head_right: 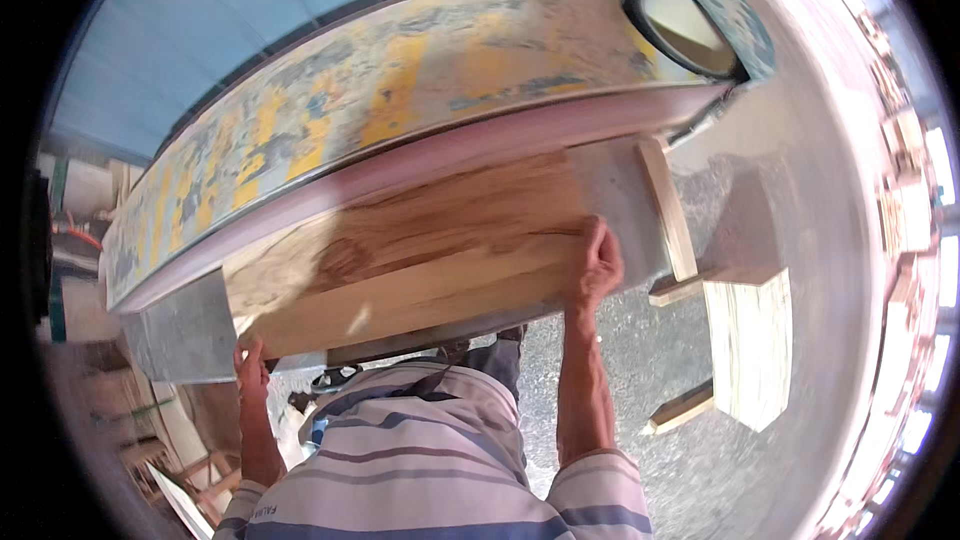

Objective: The person uses a belt sander to smooth the edges and surfaces of rectangular wooden panels. They handle the wood by hand, feeding it through the machine and flipping it to sand different sides. The person stacks the finished pieces on a nearby wooden stand.

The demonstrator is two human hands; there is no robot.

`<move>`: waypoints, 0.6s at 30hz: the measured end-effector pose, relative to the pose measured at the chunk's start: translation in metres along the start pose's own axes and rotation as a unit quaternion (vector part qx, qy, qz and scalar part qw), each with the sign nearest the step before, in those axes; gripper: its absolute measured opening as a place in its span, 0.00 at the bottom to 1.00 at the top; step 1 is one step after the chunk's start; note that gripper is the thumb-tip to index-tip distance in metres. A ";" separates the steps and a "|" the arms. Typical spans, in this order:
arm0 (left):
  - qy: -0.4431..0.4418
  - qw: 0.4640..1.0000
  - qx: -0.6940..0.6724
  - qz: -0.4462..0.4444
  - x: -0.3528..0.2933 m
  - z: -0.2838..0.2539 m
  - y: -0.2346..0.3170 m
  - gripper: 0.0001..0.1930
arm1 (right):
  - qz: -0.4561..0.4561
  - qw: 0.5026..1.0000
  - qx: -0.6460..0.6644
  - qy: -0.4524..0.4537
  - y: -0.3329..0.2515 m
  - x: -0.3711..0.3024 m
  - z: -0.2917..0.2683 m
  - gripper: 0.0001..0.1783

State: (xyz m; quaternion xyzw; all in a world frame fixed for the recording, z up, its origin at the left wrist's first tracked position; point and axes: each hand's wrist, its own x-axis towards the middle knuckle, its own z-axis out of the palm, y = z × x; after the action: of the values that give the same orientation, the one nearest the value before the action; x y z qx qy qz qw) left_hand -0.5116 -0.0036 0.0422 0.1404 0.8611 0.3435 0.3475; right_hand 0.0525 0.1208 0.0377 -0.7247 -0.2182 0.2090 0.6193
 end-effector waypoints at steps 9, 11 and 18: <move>0.006 1.000 0.016 0.014 -0.026 0.027 0.012 0.37 | 0.038 0.999 -0.006 0.018 -0.021 0.021 -0.011 0.21; 0.005 1.000 0.025 0.016 -0.022 0.021 0.010 0.40 | 0.028 0.999 -0.009 0.028 -0.003 0.024 -0.011 0.20; -0.018 1.000 0.022 0.013 0.024 -0.026 -0.008 0.41 | 0.026 0.998 -0.059 0.008 0.008 -0.019 0.009 0.20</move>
State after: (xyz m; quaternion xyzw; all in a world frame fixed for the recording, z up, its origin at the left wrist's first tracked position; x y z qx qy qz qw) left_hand -0.5471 -0.0107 0.0382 0.1649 0.8603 0.3264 0.3552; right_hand 0.0321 0.1156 0.0288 -0.7668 -0.2064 0.2055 0.5720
